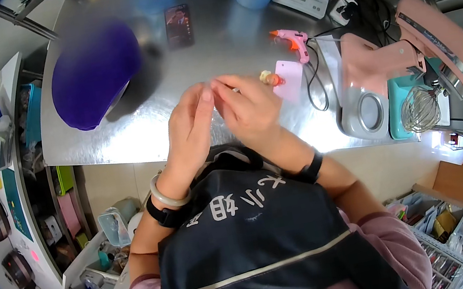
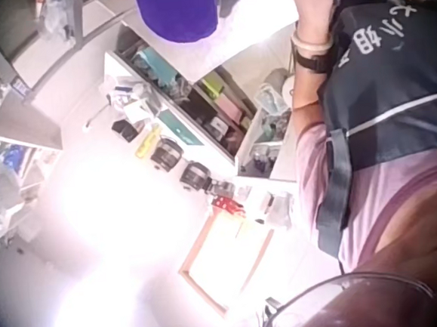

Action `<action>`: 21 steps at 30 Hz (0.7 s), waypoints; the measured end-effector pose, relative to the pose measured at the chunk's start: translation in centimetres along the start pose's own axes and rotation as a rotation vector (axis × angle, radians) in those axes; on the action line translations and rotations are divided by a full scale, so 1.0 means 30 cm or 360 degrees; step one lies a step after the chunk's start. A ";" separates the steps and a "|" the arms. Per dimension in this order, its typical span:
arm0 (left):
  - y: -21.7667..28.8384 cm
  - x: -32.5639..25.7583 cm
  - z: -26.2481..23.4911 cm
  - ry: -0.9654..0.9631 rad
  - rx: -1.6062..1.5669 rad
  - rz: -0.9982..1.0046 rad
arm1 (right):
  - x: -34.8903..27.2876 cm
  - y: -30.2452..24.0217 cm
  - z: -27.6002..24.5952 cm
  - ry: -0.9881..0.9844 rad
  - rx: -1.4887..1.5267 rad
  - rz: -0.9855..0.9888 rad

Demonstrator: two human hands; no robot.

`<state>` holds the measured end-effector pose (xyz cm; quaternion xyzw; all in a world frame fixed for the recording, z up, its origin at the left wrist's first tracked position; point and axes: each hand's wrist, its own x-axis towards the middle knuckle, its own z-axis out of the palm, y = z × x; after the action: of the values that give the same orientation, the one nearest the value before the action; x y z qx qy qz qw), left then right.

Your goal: The person cuts a segment of a plastic tube using shears and then uses a glue gun to attach the tube and other small plastic components to a figurine.

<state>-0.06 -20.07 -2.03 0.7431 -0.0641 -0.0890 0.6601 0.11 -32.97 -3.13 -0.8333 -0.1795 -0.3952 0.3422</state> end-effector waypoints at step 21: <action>0.042 0.005 -0.029 0.0347 0.0659 0.0976 | 0.026 -0.017 -0.037 -0.0527 0.2693 0.2287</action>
<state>0.31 -19.40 -0.69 0.8121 -0.2293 0.2069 0.4951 -0.28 -33.37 -1.79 -0.2849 0.0889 0.2588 0.9187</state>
